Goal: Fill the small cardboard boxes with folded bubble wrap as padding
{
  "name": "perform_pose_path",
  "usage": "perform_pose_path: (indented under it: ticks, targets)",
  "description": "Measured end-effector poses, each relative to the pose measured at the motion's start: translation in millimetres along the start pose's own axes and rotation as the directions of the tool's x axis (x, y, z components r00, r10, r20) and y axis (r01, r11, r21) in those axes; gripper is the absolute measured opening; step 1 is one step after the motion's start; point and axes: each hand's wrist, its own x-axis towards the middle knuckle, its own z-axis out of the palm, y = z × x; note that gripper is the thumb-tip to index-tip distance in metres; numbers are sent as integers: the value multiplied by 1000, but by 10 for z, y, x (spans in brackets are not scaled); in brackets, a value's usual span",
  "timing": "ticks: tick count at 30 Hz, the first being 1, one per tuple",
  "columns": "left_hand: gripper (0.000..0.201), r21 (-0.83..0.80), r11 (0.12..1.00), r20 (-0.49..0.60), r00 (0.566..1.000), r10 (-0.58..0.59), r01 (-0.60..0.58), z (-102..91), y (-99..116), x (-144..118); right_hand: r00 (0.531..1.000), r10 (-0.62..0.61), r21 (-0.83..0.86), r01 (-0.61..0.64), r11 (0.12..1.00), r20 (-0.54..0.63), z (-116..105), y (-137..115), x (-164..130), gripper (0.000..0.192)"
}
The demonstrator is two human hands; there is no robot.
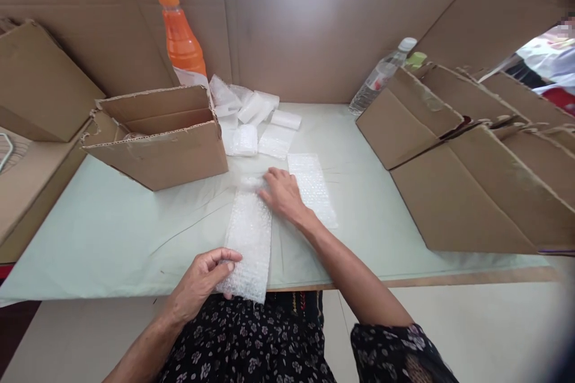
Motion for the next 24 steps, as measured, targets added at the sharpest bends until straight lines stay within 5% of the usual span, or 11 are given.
perform_pose_path:
  ticks: [3, 6, 10, 13, 18, 20, 24]
  targets:
    - [58, 2, 1000, -21, 1000, -14, 14, -16, -38, -54, 994, -105, 22, 104, 994, 42, 98, -124, 8, 11]
    - [54, -8, 1000, 60, 998, -18, 19, 88, 20, -48, 995, -99, 30, 99, 995, 7, -93, -19, -122, 15]
    - [47, 5, 1000, 271, 963, 14, -16, 504, 171, 102, 977, -80, 14, 84, 996, -198, -632, 446, -274, 14]
    - [44, 41, 999, 375, 927, 2, -19, 888, 227, 309, 974, -58, -29, 53, 998, -220, -837, 832, -317, 13]
    - [53, -46, 994, 355, 932, -76, 99, 1224, 103, 595, 995, 76, -109, -82, 991, -63, -600, 1203, -406, 37]
    - [57, -102, 987, 336, 938, -83, 123, 1234, 40, 615, 988, 94, -90, -106, 990, -122, -537, 1247, -509, 50]
    - [55, -152, 976, 392, 916, -86, 157, 1238, 61, 578, 958, 57, 61, -41, 997, -282, -673, 1250, -841, 37]
